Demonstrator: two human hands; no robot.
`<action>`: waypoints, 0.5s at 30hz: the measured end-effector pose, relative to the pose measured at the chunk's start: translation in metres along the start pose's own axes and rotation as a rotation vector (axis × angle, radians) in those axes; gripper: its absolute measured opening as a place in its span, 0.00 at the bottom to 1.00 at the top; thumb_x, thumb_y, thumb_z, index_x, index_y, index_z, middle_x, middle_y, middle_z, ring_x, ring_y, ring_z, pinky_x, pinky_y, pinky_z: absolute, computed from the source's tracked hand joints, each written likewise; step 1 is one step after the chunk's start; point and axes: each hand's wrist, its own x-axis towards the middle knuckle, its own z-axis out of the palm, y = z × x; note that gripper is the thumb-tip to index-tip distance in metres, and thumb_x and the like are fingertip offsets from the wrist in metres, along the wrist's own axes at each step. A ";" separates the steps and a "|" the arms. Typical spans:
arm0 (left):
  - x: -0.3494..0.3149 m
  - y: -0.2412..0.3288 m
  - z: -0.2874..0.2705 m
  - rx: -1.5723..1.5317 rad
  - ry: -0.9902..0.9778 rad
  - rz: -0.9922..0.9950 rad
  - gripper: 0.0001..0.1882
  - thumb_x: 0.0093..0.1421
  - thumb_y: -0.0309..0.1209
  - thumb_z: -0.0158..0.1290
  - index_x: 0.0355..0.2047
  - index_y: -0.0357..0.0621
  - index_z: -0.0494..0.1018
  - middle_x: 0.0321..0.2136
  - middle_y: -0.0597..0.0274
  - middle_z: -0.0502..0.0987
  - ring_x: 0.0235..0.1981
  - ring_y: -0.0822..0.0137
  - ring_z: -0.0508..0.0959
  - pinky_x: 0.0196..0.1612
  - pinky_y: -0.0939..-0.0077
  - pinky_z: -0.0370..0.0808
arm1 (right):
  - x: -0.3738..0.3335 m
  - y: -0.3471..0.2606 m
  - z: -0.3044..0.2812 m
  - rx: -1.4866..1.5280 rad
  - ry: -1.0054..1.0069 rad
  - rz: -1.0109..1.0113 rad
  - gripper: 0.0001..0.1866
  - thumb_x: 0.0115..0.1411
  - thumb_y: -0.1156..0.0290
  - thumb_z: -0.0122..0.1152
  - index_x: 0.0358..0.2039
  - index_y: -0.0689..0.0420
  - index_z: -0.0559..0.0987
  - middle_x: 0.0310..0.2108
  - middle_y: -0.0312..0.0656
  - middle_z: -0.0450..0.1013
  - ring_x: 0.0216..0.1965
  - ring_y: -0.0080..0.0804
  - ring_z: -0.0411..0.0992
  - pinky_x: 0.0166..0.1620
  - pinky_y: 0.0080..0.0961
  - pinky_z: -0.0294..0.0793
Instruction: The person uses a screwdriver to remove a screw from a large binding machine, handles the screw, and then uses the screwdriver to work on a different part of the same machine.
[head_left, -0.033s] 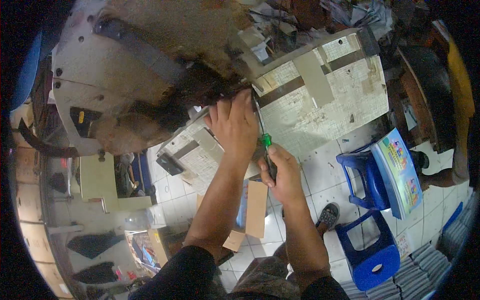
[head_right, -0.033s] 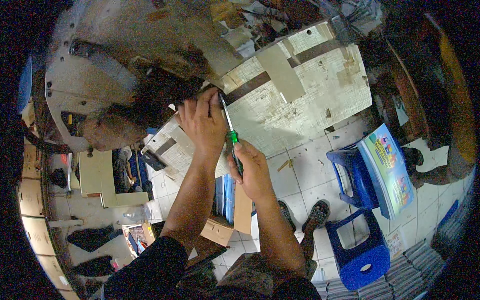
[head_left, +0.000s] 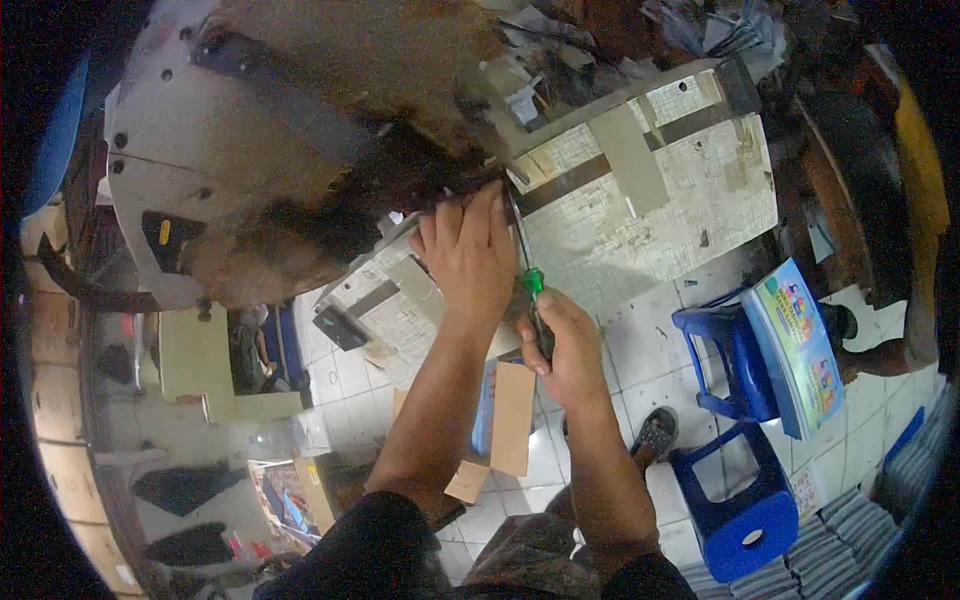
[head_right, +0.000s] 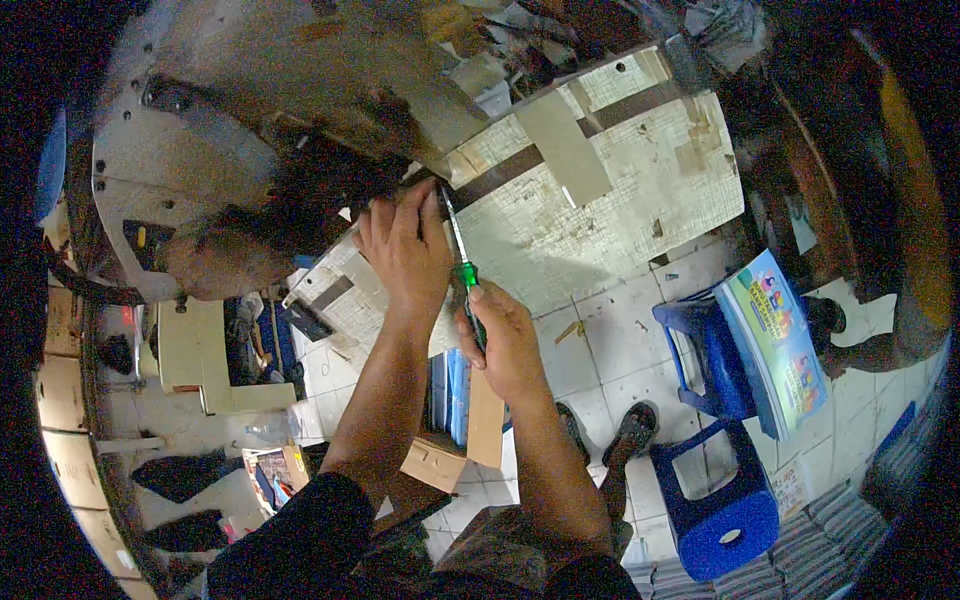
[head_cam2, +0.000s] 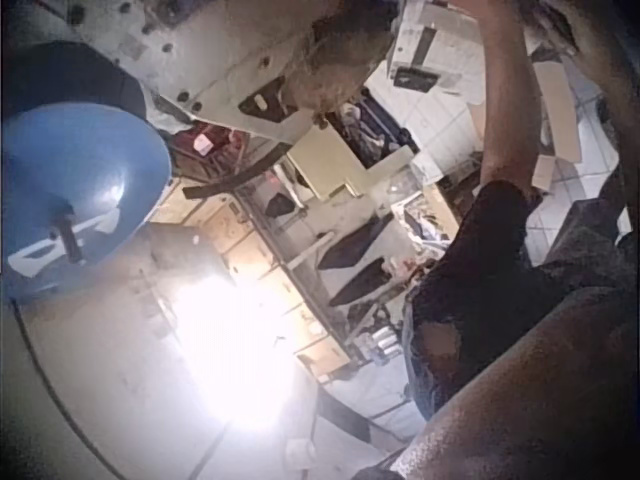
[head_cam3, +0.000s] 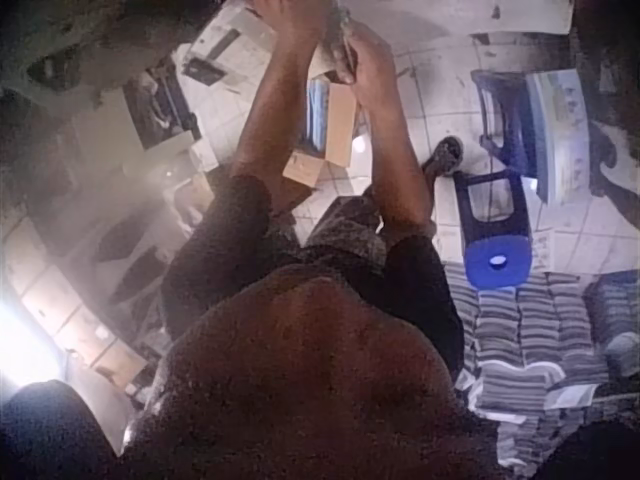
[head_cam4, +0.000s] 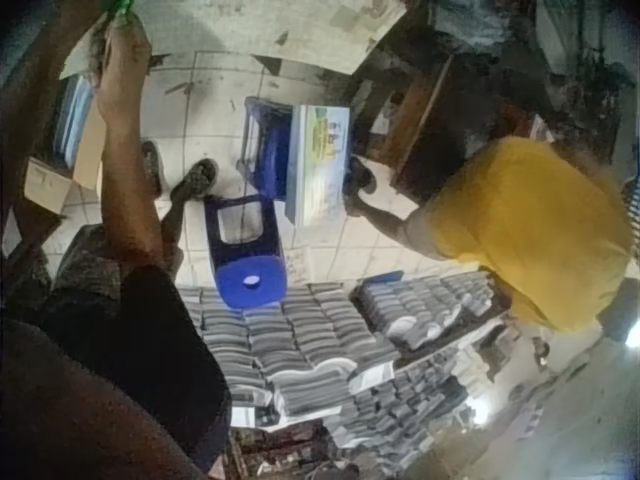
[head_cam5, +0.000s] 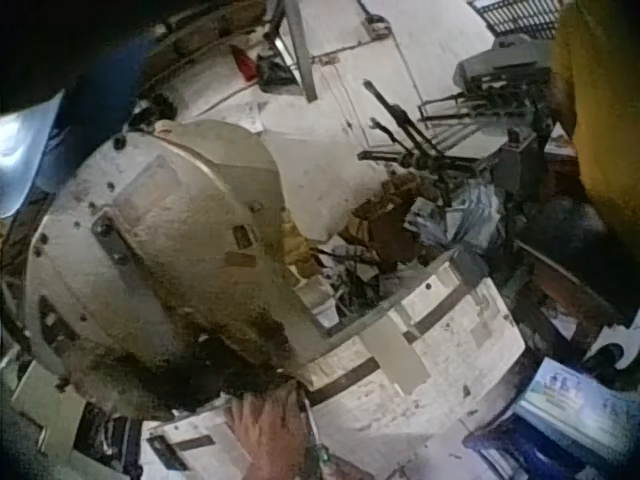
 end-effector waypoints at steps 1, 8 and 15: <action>-0.005 -0.002 -0.003 -0.068 -0.002 0.040 0.08 0.57 0.32 0.55 0.38 0.49 0.78 0.33 0.57 0.76 0.37 0.55 0.73 0.44 0.62 0.67 | -0.002 -0.002 0.003 0.012 0.028 0.011 0.17 0.66 0.59 0.48 0.40 0.62 0.73 0.21 0.37 0.66 0.11 0.17 0.55 0.14 0.13 0.53; -0.003 0.000 -0.032 -0.497 -0.220 -0.127 0.12 0.61 0.29 0.52 0.43 0.38 0.75 0.33 0.51 0.76 0.32 0.56 0.77 0.37 0.69 0.73 | -0.010 -0.001 0.020 -0.351 0.233 -0.060 0.19 0.65 0.64 0.50 0.50 0.65 0.70 0.25 0.41 0.70 0.23 0.25 0.68 0.24 0.22 0.68; 0.014 0.000 -0.045 -0.606 -0.445 -0.312 0.14 0.60 0.29 0.51 0.43 0.33 0.75 0.33 0.43 0.77 0.33 0.46 0.78 0.38 0.62 0.75 | -0.004 0.014 0.019 -1.361 0.392 -0.712 0.21 0.62 0.68 0.52 0.55 0.63 0.69 0.31 0.53 0.72 0.31 0.51 0.73 0.35 0.44 0.71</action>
